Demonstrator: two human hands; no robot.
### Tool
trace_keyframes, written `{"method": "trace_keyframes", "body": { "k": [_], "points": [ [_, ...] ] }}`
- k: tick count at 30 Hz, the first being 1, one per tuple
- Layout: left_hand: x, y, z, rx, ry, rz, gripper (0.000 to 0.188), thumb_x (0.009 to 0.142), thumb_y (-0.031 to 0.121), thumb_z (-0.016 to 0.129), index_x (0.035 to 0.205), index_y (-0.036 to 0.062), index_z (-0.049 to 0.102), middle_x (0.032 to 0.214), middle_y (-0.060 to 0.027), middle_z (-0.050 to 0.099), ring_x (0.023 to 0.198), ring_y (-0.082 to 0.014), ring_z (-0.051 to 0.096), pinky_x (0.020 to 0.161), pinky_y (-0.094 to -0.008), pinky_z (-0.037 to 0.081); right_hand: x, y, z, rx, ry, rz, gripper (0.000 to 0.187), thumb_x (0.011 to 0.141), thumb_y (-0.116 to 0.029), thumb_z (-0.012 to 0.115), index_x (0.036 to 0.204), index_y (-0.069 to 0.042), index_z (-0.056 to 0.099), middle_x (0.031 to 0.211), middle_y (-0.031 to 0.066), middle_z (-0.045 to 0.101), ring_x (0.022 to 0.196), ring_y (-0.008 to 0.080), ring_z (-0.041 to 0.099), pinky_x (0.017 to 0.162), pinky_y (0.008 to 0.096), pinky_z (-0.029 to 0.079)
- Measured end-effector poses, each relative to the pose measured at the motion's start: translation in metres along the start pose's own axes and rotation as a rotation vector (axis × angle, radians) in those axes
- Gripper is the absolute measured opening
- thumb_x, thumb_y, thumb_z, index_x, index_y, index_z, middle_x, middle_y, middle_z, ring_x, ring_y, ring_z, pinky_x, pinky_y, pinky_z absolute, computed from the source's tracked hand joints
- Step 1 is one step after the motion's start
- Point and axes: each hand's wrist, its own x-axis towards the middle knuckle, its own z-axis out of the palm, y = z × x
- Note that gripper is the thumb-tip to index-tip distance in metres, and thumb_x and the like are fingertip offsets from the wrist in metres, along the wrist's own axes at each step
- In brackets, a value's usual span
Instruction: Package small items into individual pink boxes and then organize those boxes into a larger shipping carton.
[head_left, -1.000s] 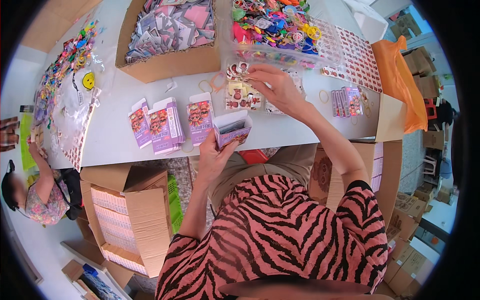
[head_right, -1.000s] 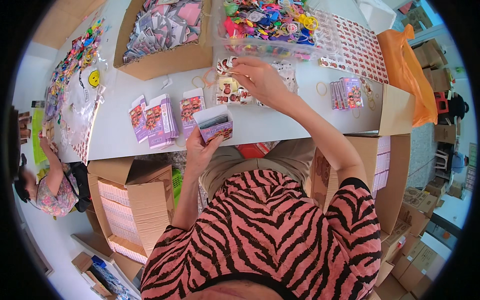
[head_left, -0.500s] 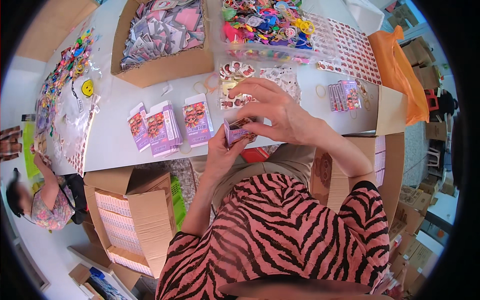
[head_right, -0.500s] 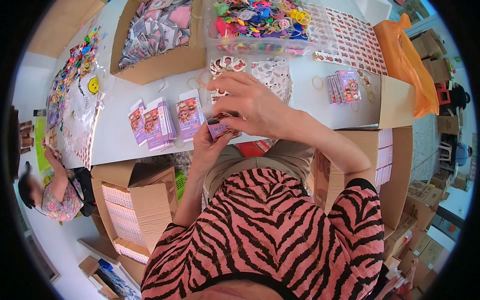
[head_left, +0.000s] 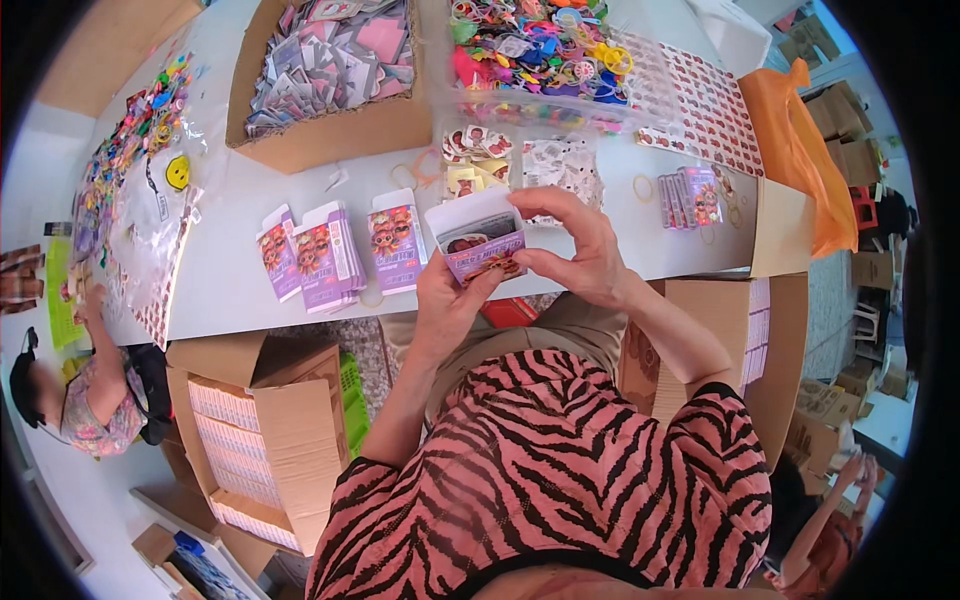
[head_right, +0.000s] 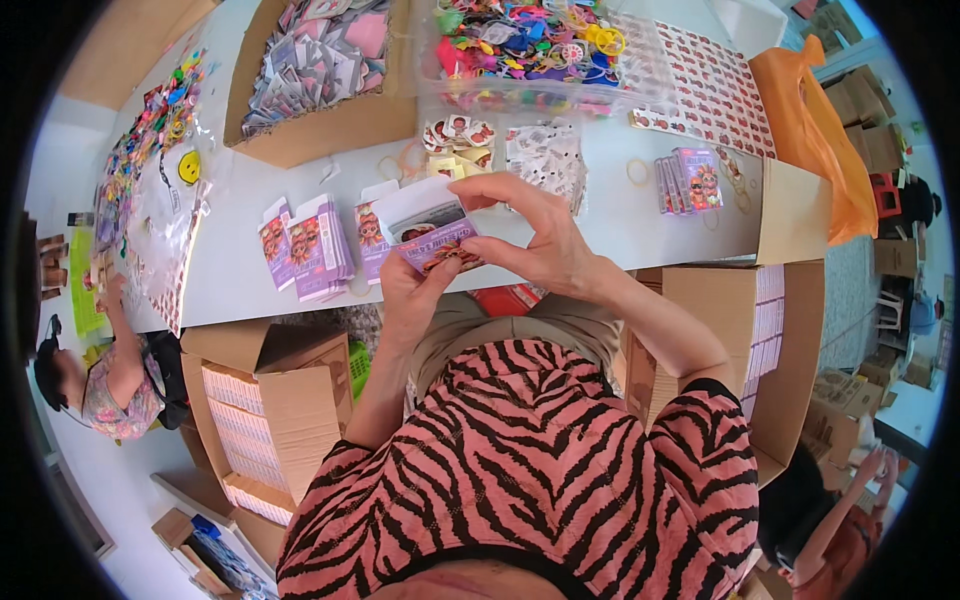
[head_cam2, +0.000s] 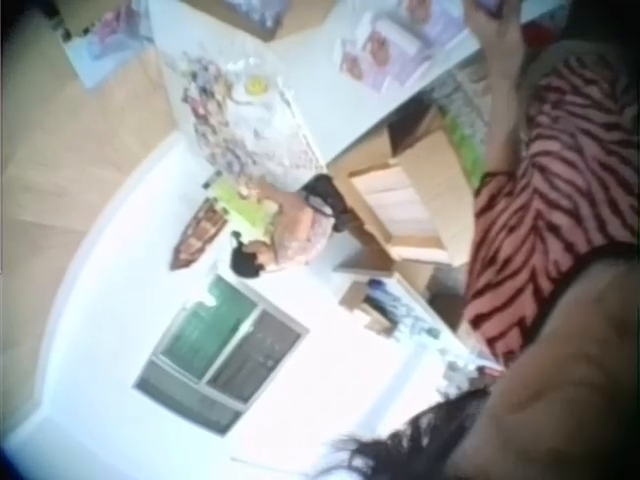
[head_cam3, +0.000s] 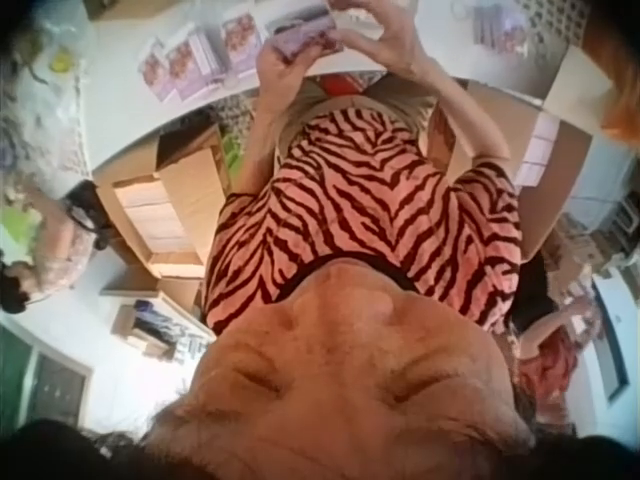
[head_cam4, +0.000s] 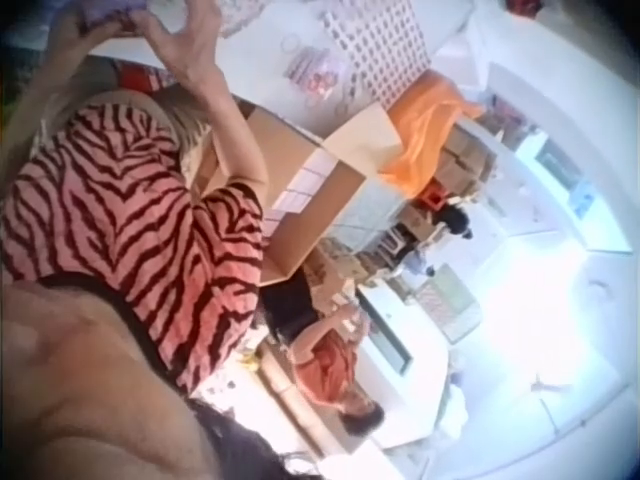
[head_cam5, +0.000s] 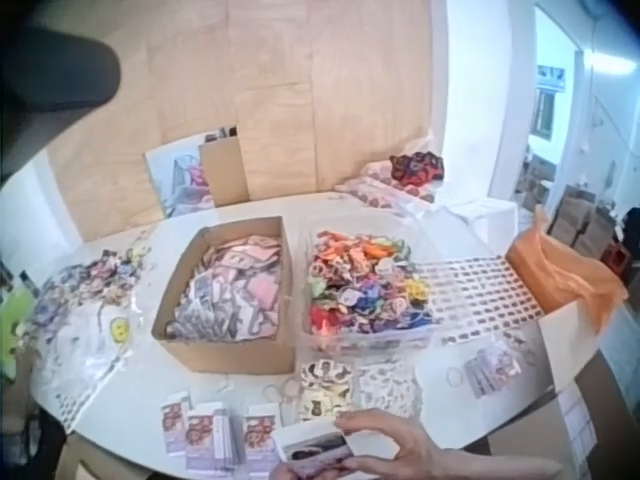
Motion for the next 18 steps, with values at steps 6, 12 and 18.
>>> {"method": "trace_keyframes", "body": {
  "k": [6,12,18],
  "points": [
    [-0.006,0.000,-0.003,0.163,-0.044,-0.025,0.041,0.084,0.004,0.064,0.120,-0.0034,0.045,0.109,-0.0114,0.060,0.097,-0.0154,0.059,0.085,-0.0284,0.048,-0.006,0.004,0.001,-0.027,-0.009,-0.147,0.042,0.073,-0.004,0.072,0.112,-0.002,0.057,0.106,0.0135,0.062,0.093,0.0245,0.062,0.080,0.0333,0.049],
    [-0.015,0.020,0.007,0.475,-0.086,0.097,0.048,0.078,0.008,0.071,0.118,-0.0042,0.048,0.106,-0.0142,0.061,0.093,-0.0173,0.061,0.082,-0.0301,0.048,-0.018,-0.002,-0.001,-0.086,0.024,-0.317,0.038,0.071,-0.003,0.074,0.106,-0.003,0.062,0.096,0.0139,0.065,0.084,0.0268,0.065,0.070,0.0322,0.053],
    [-0.013,0.006,0.009,0.688,0.167,0.663,0.056,0.068,0.006,0.079,0.114,-0.0053,0.051,0.101,-0.0198,0.061,0.089,-0.0298,0.063,0.076,-0.0345,0.051,-0.018,-0.013,-0.005,-0.150,0.085,-0.238,0.037,0.071,-0.004,0.074,0.106,-0.004,0.064,0.097,0.0129,0.066,0.085,0.0258,0.066,0.071,0.0318,0.053]
  ]
}}
